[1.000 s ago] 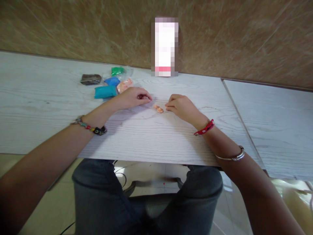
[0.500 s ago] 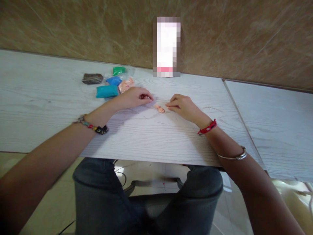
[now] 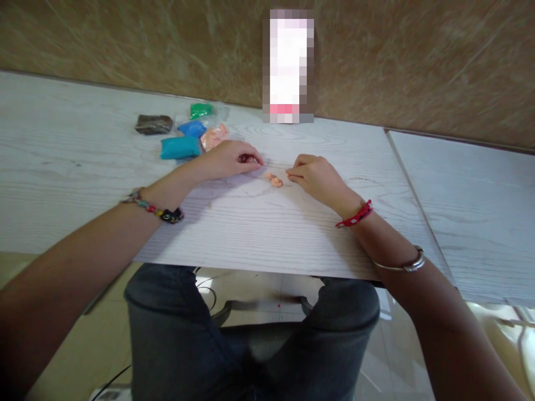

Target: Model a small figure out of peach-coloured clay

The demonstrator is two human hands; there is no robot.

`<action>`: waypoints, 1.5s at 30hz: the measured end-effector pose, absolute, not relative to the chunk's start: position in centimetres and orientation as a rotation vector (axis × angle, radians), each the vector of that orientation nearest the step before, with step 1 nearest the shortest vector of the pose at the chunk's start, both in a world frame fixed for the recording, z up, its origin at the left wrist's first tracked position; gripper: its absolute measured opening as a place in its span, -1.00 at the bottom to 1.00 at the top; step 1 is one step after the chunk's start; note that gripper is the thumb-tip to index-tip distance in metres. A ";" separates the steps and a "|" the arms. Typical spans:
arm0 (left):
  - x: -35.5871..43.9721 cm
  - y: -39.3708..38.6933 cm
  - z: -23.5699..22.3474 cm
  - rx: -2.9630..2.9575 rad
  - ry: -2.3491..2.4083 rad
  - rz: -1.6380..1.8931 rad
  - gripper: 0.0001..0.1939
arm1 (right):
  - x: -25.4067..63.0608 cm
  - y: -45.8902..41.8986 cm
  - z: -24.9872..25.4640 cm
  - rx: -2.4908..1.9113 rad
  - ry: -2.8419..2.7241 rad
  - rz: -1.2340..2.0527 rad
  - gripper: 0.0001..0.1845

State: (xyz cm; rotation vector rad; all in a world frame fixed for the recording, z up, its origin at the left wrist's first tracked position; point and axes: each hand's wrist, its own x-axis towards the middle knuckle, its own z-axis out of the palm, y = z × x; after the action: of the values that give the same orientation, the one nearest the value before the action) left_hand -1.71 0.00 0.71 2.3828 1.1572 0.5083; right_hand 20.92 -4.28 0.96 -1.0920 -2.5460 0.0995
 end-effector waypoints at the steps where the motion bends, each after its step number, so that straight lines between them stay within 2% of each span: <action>1: -1.7 0.0 0.7 2.383 1.161 0.507 -0.77 | 21.0 -4.2 0.9 -1.087 -2.560 0.092 -0.72; 11: -1.8 0.4 0.3 2.406 1.126 0.515 -0.78 | 20.2 -4.7 1.3 -1.080 -2.382 0.090 -0.83; 14: -1.8 0.3 0.3 2.404 1.064 0.554 -0.76 | 19.4 -5.5 1.7 -1.006 -2.463 0.079 -0.78; 19: -1.5 -0.5 0.9 2.410 0.918 0.522 -0.68 | 18.5 -6.2 1.6 -1.055 -2.544 -0.157 -0.72; 33: -1.2 -0.9 1.1 2.481 0.888 0.459 -0.80 | 18.4 -6.2 1.2 -1.070 -2.633 -0.350 -0.64; 45: -1.1 -0.7 0.7 2.543 0.861 0.479 -0.79 | 18.5 -5.7 0.6 -1.090 -2.557 -0.097 -0.73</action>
State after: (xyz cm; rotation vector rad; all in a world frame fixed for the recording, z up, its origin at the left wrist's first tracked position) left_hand -1.07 -0.72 0.74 2.5429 0.8614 0.4785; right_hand 18.54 -5.73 0.61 -1.0895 -2.5565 -0.0970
